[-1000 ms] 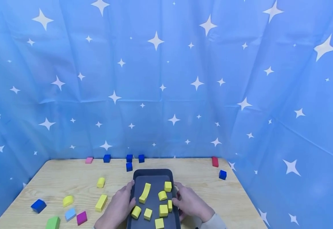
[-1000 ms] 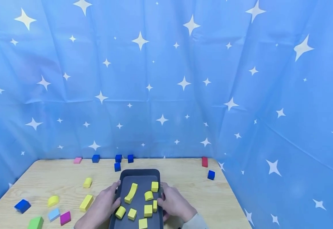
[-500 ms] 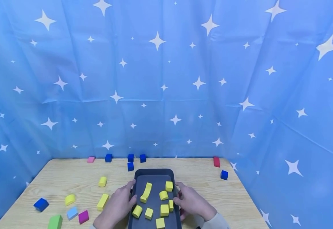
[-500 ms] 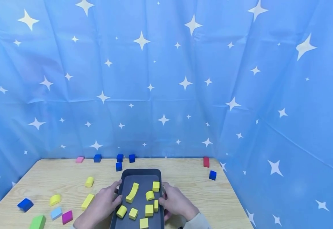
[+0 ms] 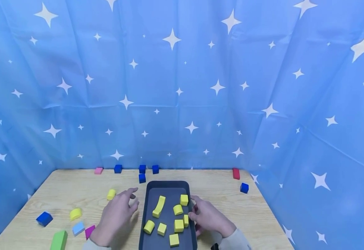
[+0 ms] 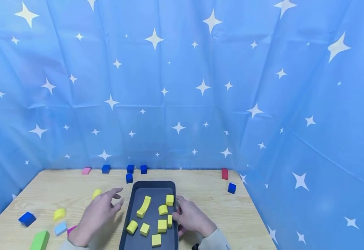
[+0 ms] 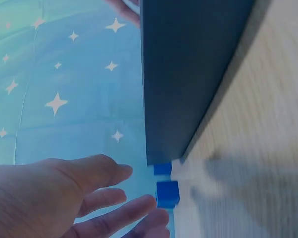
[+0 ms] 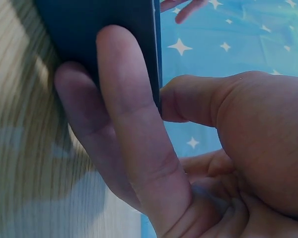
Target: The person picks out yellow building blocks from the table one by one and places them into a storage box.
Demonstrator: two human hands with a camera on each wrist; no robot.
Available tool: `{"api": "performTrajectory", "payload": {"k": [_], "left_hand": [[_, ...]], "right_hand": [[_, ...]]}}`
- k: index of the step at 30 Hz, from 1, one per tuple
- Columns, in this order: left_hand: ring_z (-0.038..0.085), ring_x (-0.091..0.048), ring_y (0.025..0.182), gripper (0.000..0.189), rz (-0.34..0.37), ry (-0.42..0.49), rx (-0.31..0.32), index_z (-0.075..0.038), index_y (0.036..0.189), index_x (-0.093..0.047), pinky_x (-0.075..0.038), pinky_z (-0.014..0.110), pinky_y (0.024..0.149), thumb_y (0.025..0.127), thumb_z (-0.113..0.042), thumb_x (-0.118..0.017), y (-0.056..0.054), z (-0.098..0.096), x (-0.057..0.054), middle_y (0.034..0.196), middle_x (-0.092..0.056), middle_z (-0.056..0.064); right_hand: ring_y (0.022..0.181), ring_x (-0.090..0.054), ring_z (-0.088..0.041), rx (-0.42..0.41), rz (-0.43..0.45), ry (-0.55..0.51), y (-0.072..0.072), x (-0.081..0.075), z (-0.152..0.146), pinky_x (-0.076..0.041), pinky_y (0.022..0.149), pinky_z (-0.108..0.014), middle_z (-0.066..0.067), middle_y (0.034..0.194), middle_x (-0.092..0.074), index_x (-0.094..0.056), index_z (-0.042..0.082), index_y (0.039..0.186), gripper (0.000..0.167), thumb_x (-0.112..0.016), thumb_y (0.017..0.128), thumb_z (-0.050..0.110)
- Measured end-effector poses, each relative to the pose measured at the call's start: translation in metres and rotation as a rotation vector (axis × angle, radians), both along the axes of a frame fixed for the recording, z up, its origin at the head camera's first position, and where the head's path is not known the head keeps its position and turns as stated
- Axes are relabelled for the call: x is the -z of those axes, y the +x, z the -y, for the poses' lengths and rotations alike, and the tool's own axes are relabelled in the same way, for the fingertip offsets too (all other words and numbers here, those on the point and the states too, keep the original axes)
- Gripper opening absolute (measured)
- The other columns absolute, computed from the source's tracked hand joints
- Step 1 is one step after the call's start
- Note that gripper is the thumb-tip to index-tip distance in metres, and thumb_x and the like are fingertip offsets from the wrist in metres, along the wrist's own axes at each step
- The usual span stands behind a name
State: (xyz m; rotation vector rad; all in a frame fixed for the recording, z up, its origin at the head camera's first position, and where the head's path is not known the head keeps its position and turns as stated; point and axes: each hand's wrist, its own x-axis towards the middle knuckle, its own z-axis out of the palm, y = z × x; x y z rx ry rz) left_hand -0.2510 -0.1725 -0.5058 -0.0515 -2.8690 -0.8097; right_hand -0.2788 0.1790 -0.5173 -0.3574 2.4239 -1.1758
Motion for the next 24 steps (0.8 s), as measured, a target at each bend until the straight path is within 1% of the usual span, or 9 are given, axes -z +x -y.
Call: {"api": "performTrajectory", "payload": {"k": [2,3,4,6,12,15,19,22,24], "left_hand": [[0.021,-0.078,0.087,0.048,0.003,-0.006,-0.006,-0.006,0.151,-0.075,-0.068,0.04,0.068,0.104,-0.014,-0.082,-0.001,0.005,-0.003,0.129,-0.085,0.016],[0.023,-0.079,0.092,0.047,0.001,-0.015,-0.009,-0.006,0.149,-0.075,-0.069,0.041,0.07,0.104,-0.014,-0.083,-0.001,0.008,-0.003,0.129,-0.085,0.017],[0.023,-0.078,0.092,0.047,0.006,-0.02,-0.01,-0.005,0.149,-0.076,-0.068,0.041,0.07,0.103,-0.013,-0.083,-0.002,0.011,-0.004,0.13,-0.084,0.019],[0.031,-0.079,0.1,0.046,0.014,-0.035,-0.01,-0.003,0.146,-0.077,-0.071,0.047,0.076,0.102,-0.012,-0.085,-0.002,0.017,-0.005,0.131,-0.083,0.021],[0.042,-0.077,0.11,0.039,0.106,-0.086,-0.012,0.002,0.133,-0.08,-0.071,0.061,0.087,0.098,-0.012,-0.089,-0.006,0.034,-0.005,0.126,-0.078,0.025],[0.042,-0.075,0.108,0.037,0.163,-0.094,-0.008,0.003,0.128,-0.08,-0.07,0.061,0.086,0.096,-0.013,-0.092,-0.006,0.04,-0.005,0.124,-0.076,0.026],[0.041,-0.072,0.106,0.04,0.238,-0.103,-0.008,0.002,0.126,-0.078,-0.069,0.061,0.09,0.095,-0.016,-0.095,-0.004,0.046,-0.004,0.121,-0.071,0.026],[0.039,-0.069,0.104,0.04,0.301,-0.103,-0.018,0.001,0.125,-0.077,-0.069,0.059,0.089,0.095,-0.017,-0.096,-0.001,0.049,-0.002,0.119,-0.069,0.025],[0.038,-0.069,0.103,0.039,0.325,-0.099,-0.021,0.001,0.123,-0.076,-0.069,0.058,0.087,0.094,-0.017,-0.096,0.0,0.05,0.0,0.118,-0.068,0.025]], "right_hand": [[0.069,-0.08,-0.024,-0.005,-0.002,-0.002,-0.001,0.0,0.0,-0.069,0.061,-0.039,-0.011,0.112,-0.077,-0.036,-0.001,0.179,0.075,-0.072,0.115,0.015],[0.069,-0.08,-0.025,-0.007,-0.004,-0.003,-0.001,0.0,0.0,-0.069,0.062,-0.039,-0.011,0.112,-0.077,-0.036,-0.001,0.179,0.075,-0.072,0.115,0.014],[0.069,-0.08,-0.025,-0.01,-0.008,-0.001,-0.001,0.001,0.0,-0.069,0.062,-0.039,-0.011,0.113,-0.077,-0.036,-0.001,0.179,0.075,-0.072,0.115,0.014],[0.069,-0.08,-0.025,-0.009,-0.002,-0.007,-0.001,0.002,0.0,-0.07,0.062,-0.041,-0.011,0.113,-0.077,-0.036,-0.001,0.179,0.075,-0.072,0.115,0.014],[0.07,-0.08,-0.026,-0.004,0.017,-0.011,-0.003,0.001,-0.001,-0.069,0.061,-0.042,-0.013,0.115,-0.077,-0.035,-0.001,0.179,0.076,-0.072,0.115,0.016],[0.07,-0.081,-0.026,0.002,0.023,-0.009,-0.004,0.0,-0.001,-0.07,0.06,-0.042,-0.013,0.115,-0.076,-0.035,0.0,0.179,0.076,-0.072,0.115,0.016],[0.07,-0.08,-0.024,0.005,0.033,-0.016,-0.003,-0.001,-0.001,-0.069,0.057,-0.04,-0.012,0.111,-0.075,-0.036,0.0,0.179,0.076,-0.073,0.115,0.016],[0.068,-0.08,-0.023,-0.006,0.031,-0.031,-0.001,0.0,-0.002,-0.069,0.056,-0.04,-0.011,0.107,-0.075,-0.036,-0.001,0.179,0.075,-0.073,0.115,0.016],[0.067,-0.079,-0.024,-0.016,0.016,-0.036,0.0,0.0,-0.002,-0.069,0.056,-0.04,-0.01,0.106,-0.076,-0.037,-0.002,0.178,0.075,-0.073,0.115,0.016]]}}
